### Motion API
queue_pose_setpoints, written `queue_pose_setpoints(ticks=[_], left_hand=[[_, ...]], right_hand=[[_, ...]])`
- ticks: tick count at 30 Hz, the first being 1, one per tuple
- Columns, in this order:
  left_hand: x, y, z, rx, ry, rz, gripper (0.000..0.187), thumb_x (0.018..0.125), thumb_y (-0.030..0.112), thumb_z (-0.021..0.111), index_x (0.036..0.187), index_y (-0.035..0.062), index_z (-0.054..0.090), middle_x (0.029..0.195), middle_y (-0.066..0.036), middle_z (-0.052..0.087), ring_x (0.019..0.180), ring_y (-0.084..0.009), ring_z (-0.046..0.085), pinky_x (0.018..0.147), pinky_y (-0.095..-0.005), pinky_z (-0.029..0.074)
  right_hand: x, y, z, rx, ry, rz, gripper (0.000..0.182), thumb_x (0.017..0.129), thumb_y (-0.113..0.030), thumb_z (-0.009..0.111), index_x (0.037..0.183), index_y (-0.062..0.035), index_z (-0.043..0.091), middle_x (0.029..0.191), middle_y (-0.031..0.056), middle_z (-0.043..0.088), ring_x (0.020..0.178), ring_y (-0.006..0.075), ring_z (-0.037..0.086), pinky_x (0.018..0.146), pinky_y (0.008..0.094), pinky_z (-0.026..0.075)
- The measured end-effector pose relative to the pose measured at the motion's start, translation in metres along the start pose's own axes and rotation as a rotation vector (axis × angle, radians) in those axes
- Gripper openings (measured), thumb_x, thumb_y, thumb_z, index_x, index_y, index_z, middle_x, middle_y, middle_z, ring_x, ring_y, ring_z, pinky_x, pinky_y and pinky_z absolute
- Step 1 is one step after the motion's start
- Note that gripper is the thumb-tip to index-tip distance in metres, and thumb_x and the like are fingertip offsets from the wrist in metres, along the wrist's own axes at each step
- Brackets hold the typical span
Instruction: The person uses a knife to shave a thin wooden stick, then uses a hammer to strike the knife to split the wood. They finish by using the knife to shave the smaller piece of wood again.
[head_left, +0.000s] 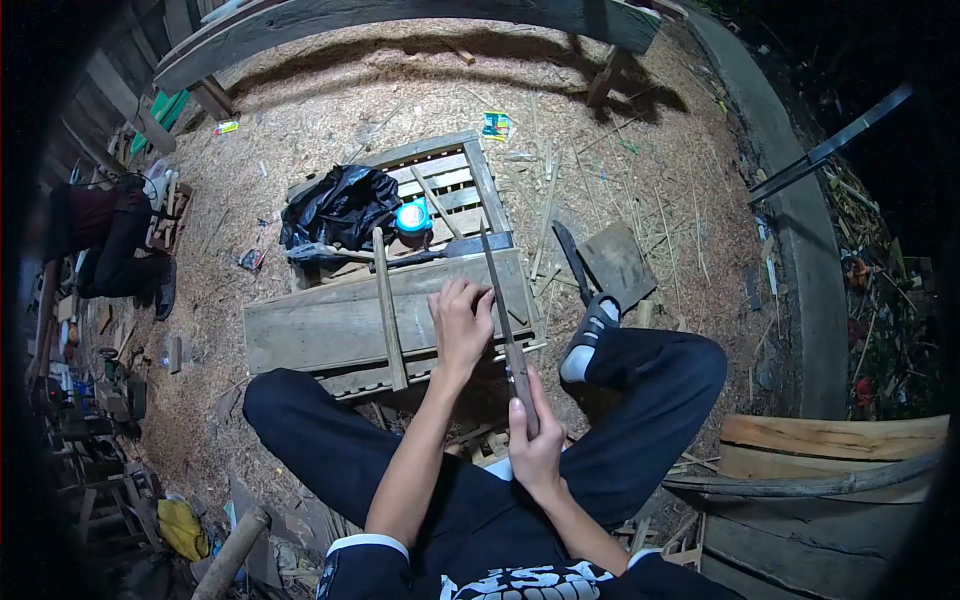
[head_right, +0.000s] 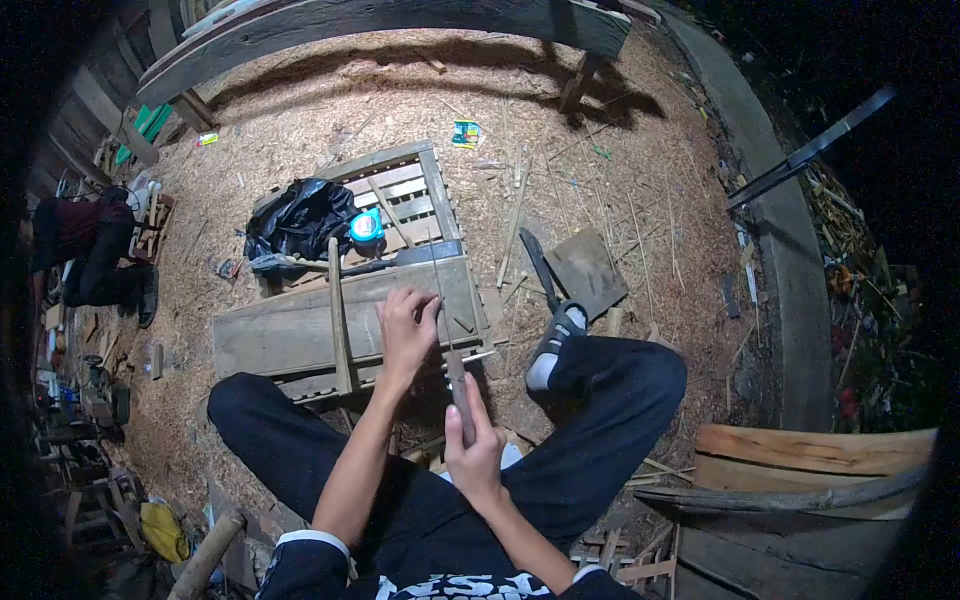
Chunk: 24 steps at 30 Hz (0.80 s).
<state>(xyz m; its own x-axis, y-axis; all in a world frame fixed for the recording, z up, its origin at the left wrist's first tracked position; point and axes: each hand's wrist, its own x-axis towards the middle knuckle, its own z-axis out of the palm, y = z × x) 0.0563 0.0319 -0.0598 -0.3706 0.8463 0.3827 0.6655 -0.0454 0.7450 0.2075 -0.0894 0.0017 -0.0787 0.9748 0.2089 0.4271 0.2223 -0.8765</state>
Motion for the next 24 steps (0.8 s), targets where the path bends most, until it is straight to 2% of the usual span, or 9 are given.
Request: queue_pose_setpoints(ticks=[3, 4, 7, 8, 11, 15, 17, 21, 24], left_hand=[[-0.004, -0.002, -0.001, -0.011, -0.004, -0.005, 0.007, 0.089, 0.011, 0.072, 0.090, 0.0051, 0.076, 0.089, -0.010, 0.067, 0.094, -0.0305, 0.062, 0.083, -0.0435, 0.038], [-0.004, -0.002, -0.002, -0.006, -0.025, -0.012, 0.007, 0.089, 0.011, 0.072, 0.090, 0.0051, 0.076, 0.090, -0.009, 0.067, 0.095, -0.0306, 0.061, 0.083, -0.0435, 0.038], [-0.002, -0.002, -0.004, -0.001, -0.018, 0.018, 0.007, 0.090, 0.011, 0.072, 0.092, 0.0051, 0.076, 0.091, -0.009, 0.067, 0.096, -0.0310, 0.061, 0.085, -0.0437, 0.038], [-0.004, -0.001, -0.004, -0.001, 0.000, 0.049, 0.008, 0.091, 0.012, 0.072, 0.094, 0.0051, 0.076, 0.092, -0.009, 0.067, 0.097, -0.0312, 0.060, 0.086, -0.0440, 0.039], [-0.007, -0.006, -0.010, -0.034, -0.003, 0.094, 0.010, 0.092, 0.012, 0.073, 0.098, 0.0052, 0.077, 0.093, -0.009, 0.068, 0.100, -0.0318, 0.060, 0.088, -0.0440, 0.042], [-0.004, -0.009, -0.019, -0.033, -0.099, 0.111, 0.013, 0.092, 0.014, 0.074, 0.101, 0.0049, 0.076, 0.096, -0.010, 0.069, 0.096, -0.0319, 0.062, 0.085, -0.0433, 0.045], [-0.001, -0.010, -0.018, -0.025, -0.103, 0.135, 0.013, 0.091, 0.013, 0.074, 0.101, 0.0047, 0.076, 0.096, -0.011, 0.070, 0.096, -0.0320, 0.063, 0.085, -0.0434, 0.046], [0.000, -0.012, -0.014, -0.037, -0.105, 0.164, 0.011, 0.090, 0.011, 0.073, 0.099, 0.0041, 0.075, 0.096, -0.012, 0.069, 0.096, -0.0323, 0.063, 0.084, -0.0436, 0.046], [0.000, -0.014, -0.012, -0.053, -0.105, 0.165, 0.011, 0.089, 0.009, 0.073, 0.098, 0.0036, 0.074, 0.095, -0.012, 0.070, 0.095, -0.0324, 0.064, 0.083, -0.0439, 0.046]], right_hand=[[-0.002, -0.001, 0.004, 0.001, -0.058, 0.128, 0.051, 0.104, -0.018, 0.059, 0.150, 0.0022, 0.051, 0.109, 0.0242, 0.075, 0.076, 0.0194, 0.073, 0.068, 0.0346, 0.056], [-0.005, 0.006, 0.005, 0.001, -0.006, 0.036, 0.052, 0.104, -0.019, 0.059, 0.151, 0.0011, 0.050, 0.109, 0.0241, 0.075, 0.075, 0.0188, 0.072, 0.068, 0.0347, 0.056], [-0.005, 0.004, 0.000, 0.012, 0.046, -0.006, 0.053, 0.104, -0.020, 0.060, 0.151, 0.0012, 0.051, 0.109, 0.0243, 0.075, 0.077, 0.0192, 0.073, 0.069, 0.0351, 0.056], [-0.007, 0.001, -0.006, 0.046, -0.044, 0.186, 0.052, 0.103, -0.020, 0.061, 0.150, 0.0016, 0.052, 0.110, 0.0240, 0.075, 0.078, 0.0200, 0.073, 0.070, 0.0351, 0.056], [-0.006, 0.007, -0.006, 0.035, -0.011, 0.091, 0.051, 0.103, -0.020, 0.061, 0.149, 0.0016, 0.053, 0.112, 0.0243, 0.075, 0.080, 0.0205, 0.074, 0.072, 0.0348, 0.057], [-0.007, 0.000, -0.006, 0.038, -0.066, 0.171, 0.051, 0.104, -0.020, 0.060, 0.149, 0.0023, 0.053, 0.115, 0.0241, 0.075, 0.082, 0.0210, 0.075, 0.073, 0.0348, 0.057], [-0.006, 0.001, -0.003, 0.027, -0.008, 0.057, 0.051, 0.104, -0.019, 0.059, 0.149, 0.0031, 0.052, 0.115, 0.0232, 0.075, 0.080, 0.0205, 0.074, 0.071, 0.0351, 0.056], [-0.006, 0.003, -0.003, 0.004, -0.017, 0.058, 0.052, 0.104, -0.019, 0.059, 0.150, 0.0036, 0.051, 0.118, 0.0231, 0.074, 0.082, 0.0213, 0.074, 0.072, 0.0354, 0.056], [-0.008, -0.008, -0.006, 0.010, -0.070, 0.154, 0.052, 0.104, -0.019, 0.059, 0.151, 0.0036, 0.050, 0.120, 0.0233, 0.073, 0.085, 0.0208, 0.073, 0.075, 0.0351, 0.057]])
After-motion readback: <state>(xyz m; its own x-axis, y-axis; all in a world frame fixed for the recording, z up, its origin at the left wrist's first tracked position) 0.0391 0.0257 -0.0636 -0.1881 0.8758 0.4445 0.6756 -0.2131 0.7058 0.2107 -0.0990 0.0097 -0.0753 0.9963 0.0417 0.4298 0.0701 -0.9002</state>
